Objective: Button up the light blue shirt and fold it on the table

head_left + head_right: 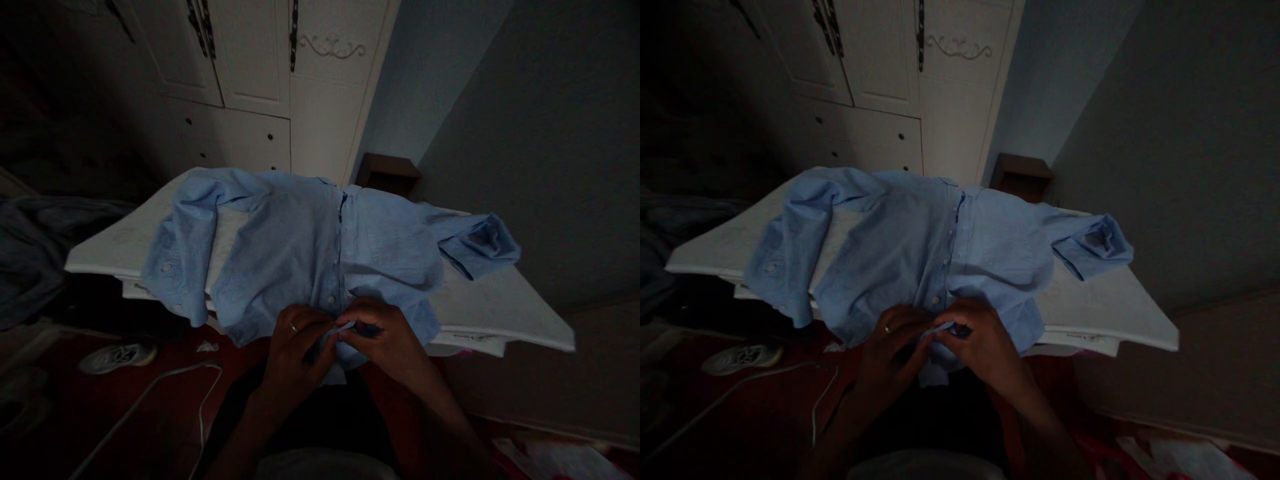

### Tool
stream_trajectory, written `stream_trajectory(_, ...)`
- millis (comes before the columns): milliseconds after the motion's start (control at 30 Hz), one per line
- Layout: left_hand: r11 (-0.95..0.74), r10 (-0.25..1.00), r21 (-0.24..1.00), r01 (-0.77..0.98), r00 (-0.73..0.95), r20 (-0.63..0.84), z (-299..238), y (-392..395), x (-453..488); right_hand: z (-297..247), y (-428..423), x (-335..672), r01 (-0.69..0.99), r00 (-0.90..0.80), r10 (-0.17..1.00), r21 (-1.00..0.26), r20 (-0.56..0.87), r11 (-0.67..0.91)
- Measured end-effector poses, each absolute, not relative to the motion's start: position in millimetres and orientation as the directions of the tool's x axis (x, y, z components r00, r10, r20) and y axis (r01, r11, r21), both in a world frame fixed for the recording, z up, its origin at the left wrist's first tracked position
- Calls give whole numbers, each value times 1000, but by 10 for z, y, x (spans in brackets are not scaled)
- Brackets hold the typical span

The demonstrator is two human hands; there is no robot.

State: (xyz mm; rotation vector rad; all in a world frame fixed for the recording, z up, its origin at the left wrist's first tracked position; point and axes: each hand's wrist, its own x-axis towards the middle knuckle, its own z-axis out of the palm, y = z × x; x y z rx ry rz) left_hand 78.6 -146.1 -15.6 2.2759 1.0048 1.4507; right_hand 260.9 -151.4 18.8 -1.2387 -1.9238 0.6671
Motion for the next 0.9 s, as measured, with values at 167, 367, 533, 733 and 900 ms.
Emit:
stream_trajectory(167,-715,680,531,455,278,678,-175,-1446,796,233,-1444,2659,507,-298,930,-790,216,345)
stream_trajectory(367,-702,694,549,454,262,671,-200,-1424,807,329,-1309,2734,471,-405,909,-831,95,296)
stream_trajectory(533,-671,722,585,456,220,656,-173,-1446,846,361,-1252,2753,476,-438,898,-836,44,273)
stream_trajectory(733,-619,763,642,452,153,628,-168,-1488,895,379,-1276,2732,503,-416,908,-818,54,279)
stream_trajectory(900,-634,743,611,474,154,652,-197,-1491,909,374,-1281,2737,484,-408,911,-833,55,267)
